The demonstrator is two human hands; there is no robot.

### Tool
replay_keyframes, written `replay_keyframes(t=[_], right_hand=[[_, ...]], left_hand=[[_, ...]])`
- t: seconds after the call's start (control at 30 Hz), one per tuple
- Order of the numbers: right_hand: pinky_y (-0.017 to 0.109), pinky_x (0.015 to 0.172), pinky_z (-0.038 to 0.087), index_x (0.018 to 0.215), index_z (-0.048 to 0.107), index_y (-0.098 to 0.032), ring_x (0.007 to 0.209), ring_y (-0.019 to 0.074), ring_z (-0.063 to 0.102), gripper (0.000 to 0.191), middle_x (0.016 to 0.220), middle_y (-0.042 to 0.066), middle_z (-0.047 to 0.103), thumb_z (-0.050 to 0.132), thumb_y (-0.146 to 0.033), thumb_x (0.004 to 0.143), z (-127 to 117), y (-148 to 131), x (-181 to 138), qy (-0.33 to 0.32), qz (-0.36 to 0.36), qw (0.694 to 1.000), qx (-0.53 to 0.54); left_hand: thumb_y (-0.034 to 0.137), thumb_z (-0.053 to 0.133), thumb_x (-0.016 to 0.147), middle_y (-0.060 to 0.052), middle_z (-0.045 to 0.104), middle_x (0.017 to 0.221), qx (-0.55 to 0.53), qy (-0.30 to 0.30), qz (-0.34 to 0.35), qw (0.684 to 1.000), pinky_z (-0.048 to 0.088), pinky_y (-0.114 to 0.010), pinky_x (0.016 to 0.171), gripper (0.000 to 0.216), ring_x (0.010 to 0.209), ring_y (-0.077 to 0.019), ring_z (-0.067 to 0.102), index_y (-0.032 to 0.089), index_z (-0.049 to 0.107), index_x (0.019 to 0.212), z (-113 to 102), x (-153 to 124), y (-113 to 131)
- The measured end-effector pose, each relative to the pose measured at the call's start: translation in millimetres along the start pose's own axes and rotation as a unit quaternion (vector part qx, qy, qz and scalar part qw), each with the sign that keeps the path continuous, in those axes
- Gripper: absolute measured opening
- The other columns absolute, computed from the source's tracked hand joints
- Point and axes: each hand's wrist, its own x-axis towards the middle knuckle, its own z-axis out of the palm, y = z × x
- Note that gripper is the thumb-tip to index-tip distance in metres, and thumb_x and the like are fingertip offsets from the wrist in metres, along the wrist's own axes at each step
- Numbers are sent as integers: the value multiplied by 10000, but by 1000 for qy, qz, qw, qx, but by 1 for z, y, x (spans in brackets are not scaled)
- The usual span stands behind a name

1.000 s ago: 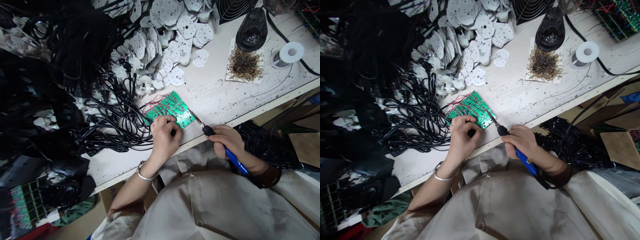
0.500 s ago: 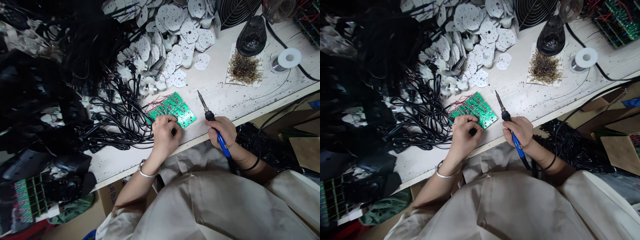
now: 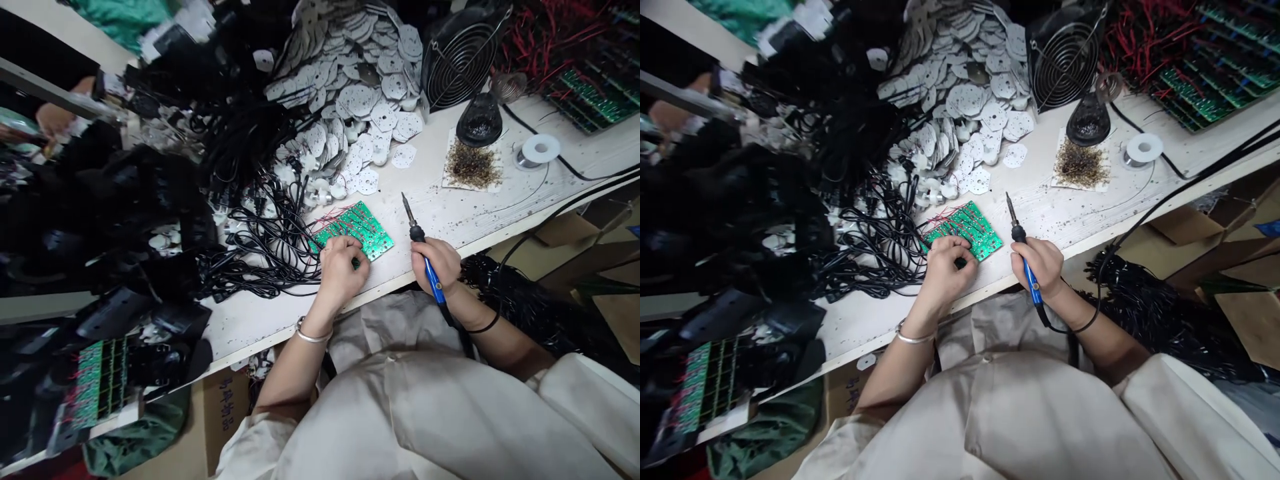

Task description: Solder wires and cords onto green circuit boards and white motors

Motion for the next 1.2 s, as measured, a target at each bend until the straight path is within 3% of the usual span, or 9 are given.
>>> replay_keyframes(t=[0.53,0.67,0.73,0.8,0.87,0.93,1.07,1.2], right_hand=[[287,622,543,1015,598,-164,693,180,662,213,804,82,685,604,-130,805,1,1,-4,10,-35,999,-18],[289,630,543,1014,606,-170,691,180,670,216,816,78,694,607,-133,802,0,0,-6,-4,-30,999,-17],[287,629,540,1020,610,-170,696,179,670,217,817,75,694,599,-137,805,-1,1,-6,-22,-26,999,-9],[289,624,537,1023,615,-162,700,182,668,222,821,82,694,599,-136,804,-2,0,-6,-31,-28,999,4],[290,616,534,1025,618,-156,701,183,666,224,832,91,694,602,-139,802,-2,-1,-5,-33,-33,999,10],[291,611,534,1032,614,-159,695,182,663,226,832,90,691,602,-146,806,-2,-2,-4,-29,-30,999,2],[285,606,534,1019,607,-154,674,172,654,210,819,92,678,600,-141,809,0,-7,-1,-23,-23,999,-24],[279,606,531,1019,604,-176,669,163,649,214,831,81,676,599,-160,806,2,-8,-1,-27,-16,998,-47]], left_hand=[[151,635,766,-32,650,988,-6,0,18,1000,420,-405,909,68,1020,-218,526,208,637,730,2,-8,-3],[239,640,818,-57,642,1021,-84,-2,82,993,454,-390,926,38,1020,-197,563,205,643,833,-25,-1,-13],[266,592,857,-58,643,1002,-101,48,107,988,467,-369,928,72,1004,-178,585,207,628,835,-53,19,-25],[280,557,868,-42,646,935,-47,125,118,984,458,-369,934,101,970,-179,587,213,609,814,-86,55,-40],[272,525,866,-52,639,912,21,188,101,977,436,-377,948,122,955,-200,571,206,601,796,-114,104,-57],[271,515,859,-81,636,981,68,209,58,974,402,-384,981,132,1030,-236,547,196,623,844,-131,159,-72],[305,515,856,-117,597,1221,107,153,16,982,320,-429,1047,283,1176,-304,473,193,636,1086,-123,251,-83],[282,488,866,-169,593,1249,128,129,-16,983,295,-535,1041,348,1208,-367,465,160,623,1162,-96,291,-77]])
